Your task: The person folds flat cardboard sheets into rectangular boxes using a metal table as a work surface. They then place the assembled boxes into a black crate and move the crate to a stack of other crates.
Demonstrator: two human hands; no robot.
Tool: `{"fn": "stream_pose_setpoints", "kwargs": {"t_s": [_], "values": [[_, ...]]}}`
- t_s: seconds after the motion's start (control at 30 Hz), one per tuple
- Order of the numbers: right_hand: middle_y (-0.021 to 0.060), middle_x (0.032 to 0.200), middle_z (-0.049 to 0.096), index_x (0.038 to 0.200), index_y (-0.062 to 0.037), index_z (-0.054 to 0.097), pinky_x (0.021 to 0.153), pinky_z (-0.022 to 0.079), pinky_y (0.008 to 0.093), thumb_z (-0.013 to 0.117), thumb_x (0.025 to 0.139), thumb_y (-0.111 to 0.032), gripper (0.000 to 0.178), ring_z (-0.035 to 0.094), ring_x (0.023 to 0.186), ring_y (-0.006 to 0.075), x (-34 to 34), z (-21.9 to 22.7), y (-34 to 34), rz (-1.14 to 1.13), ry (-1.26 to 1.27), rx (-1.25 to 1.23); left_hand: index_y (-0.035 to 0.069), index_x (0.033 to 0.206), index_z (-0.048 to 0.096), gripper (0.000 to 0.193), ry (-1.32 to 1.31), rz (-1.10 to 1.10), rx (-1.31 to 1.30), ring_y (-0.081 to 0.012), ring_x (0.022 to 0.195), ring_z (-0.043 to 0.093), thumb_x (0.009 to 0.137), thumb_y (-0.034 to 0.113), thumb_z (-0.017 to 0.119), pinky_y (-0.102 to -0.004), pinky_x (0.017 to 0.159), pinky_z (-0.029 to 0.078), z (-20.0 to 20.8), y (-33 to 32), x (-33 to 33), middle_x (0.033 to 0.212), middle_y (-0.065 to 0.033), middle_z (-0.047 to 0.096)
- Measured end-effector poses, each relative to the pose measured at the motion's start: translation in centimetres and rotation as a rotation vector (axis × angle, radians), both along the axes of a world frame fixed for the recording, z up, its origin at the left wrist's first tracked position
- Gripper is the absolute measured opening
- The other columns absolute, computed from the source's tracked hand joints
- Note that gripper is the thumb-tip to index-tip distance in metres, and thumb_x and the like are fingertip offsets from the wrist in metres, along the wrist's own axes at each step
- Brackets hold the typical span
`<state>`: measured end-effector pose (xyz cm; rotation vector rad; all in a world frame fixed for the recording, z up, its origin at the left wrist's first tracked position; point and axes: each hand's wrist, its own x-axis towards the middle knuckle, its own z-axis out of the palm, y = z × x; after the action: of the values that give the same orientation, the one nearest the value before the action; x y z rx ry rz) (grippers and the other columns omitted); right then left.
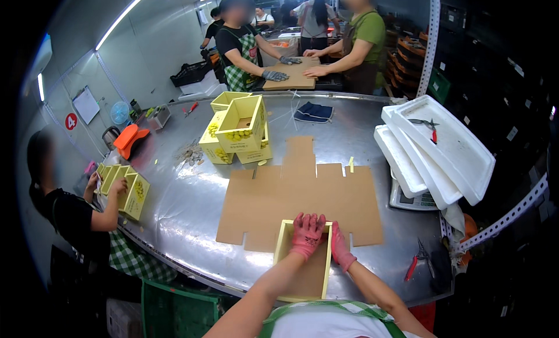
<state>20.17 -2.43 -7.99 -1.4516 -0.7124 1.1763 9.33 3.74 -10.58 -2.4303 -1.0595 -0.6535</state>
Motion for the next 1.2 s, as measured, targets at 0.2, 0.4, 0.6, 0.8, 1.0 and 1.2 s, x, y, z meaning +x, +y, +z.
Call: {"fn": "stream_pose_setpoints", "kwargs": {"t_s": [0.2, 0.4, 0.6, 0.8, 1.0, 1.2], "values": [[0.019, 0.126, 0.048, 0.13, -0.0013, 0.042, 0.101, 0.033, 0.0355, 0.031, 0.096, -0.034, 0.049, 0.046, 0.118, 0.0285, 3.9, -5.1, 2.0, 0.136, -0.661, 0.246, 0.011, 0.13, 0.04, 0.072, 0.163, 0.076, -0.36, -0.0242, 0.11, 0.046, 0.07, 0.041, 0.066, -0.0486, 0.097, 0.029, 7.1, -1.7, 0.8, 0.119, -0.0097, 0.048], [0.0229, 0.105, 0.051, 0.116, -0.0039, 0.045, 0.083, 0.042, 0.0437, 0.047, 0.085, -0.015, 0.033, 0.051, 0.098, 0.0389, 2.4, 4.9, 0.3, 0.084, -0.677, 0.06, 0.005, 0.127, 0.043, 0.051, -1.178, -0.158, -1.166, -0.0216, 0.1, 0.052, 0.085, 0.025, 0.064, -0.0334, 0.085, 0.045, 11.7, 0.9, -3.6, 0.11, -0.0124, 0.052], [0.0128, 0.126, 0.044, 0.127, -0.0081, 0.04, 0.103, 0.025, 0.0468, 0.056, 0.082, -0.026, 0.051, 0.04, 0.118, 0.0289, -6.0, 8.7, 1.0, 0.411, -1.407, 0.234, 0.005, 0.13, 0.043, 0.049, -1.209, -0.183, -1.235, -0.0186, 0.112, 0.049, 0.096, 0.04, 0.04, -0.0298, 0.099, 0.036, 3.7, 3.3, -11.8, 0.12, -0.0101, 0.054], [0.0118, 0.137, 0.035, 0.138, -0.0095, 0.03, 0.107, 0.013, 0.0568, 0.066, 0.071, -0.033, 0.079, 0.03, 0.129, 0.0302, -8.3, 3.7, 3.8, 0.332, -1.926, 0.02, 0.002, 0.122, 0.048, 0.042, -1.43, -0.377, -1.506, -0.0194, 0.107, 0.053, 0.097, 0.033, 0.035, -0.0319, 0.094, 0.04, -0.7, 2.4, -8.3, 0.116, -0.0096, 0.056], [0.0122, 0.132, 0.038, 0.135, -0.0092, 0.033, 0.107, 0.014, 0.059, 0.074, 0.062, -0.038, 0.088, 0.034, 0.126, 0.0311, -6.4, 0.8, 4.4, 0.306, -1.904, 0.3, 0.002, 0.114, 0.048, 0.029, -1.318, -0.193, -1.359, -0.0242, 0.096, 0.057, 0.092, 0.019, 0.043, -0.0325, 0.084, 0.045, -2.5, 1.5, -7.9, 0.104, -0.0138, 0.058], [0.0107, 0.124, 0.04, 0.131, -0.0105, 0.036, 0.106, 0.017, 0.0596, 0.075, 0.06, -0.033, 0.083, 0.04, 0.119, 0.0298, -5.7, -0.2, 5.2, 0.327, -1.7, 0.536, 0.005, 0.114, 0.046, 0.026, -1.753, -0.334, -1.51, -0.0193, 0.096, 0.055, 0.092, 0.019, 0.045, -0.0329, 0.082, 0.046, -4.9, 1.1, -6.9, 0.107, -0.0102, 0.056]]}}
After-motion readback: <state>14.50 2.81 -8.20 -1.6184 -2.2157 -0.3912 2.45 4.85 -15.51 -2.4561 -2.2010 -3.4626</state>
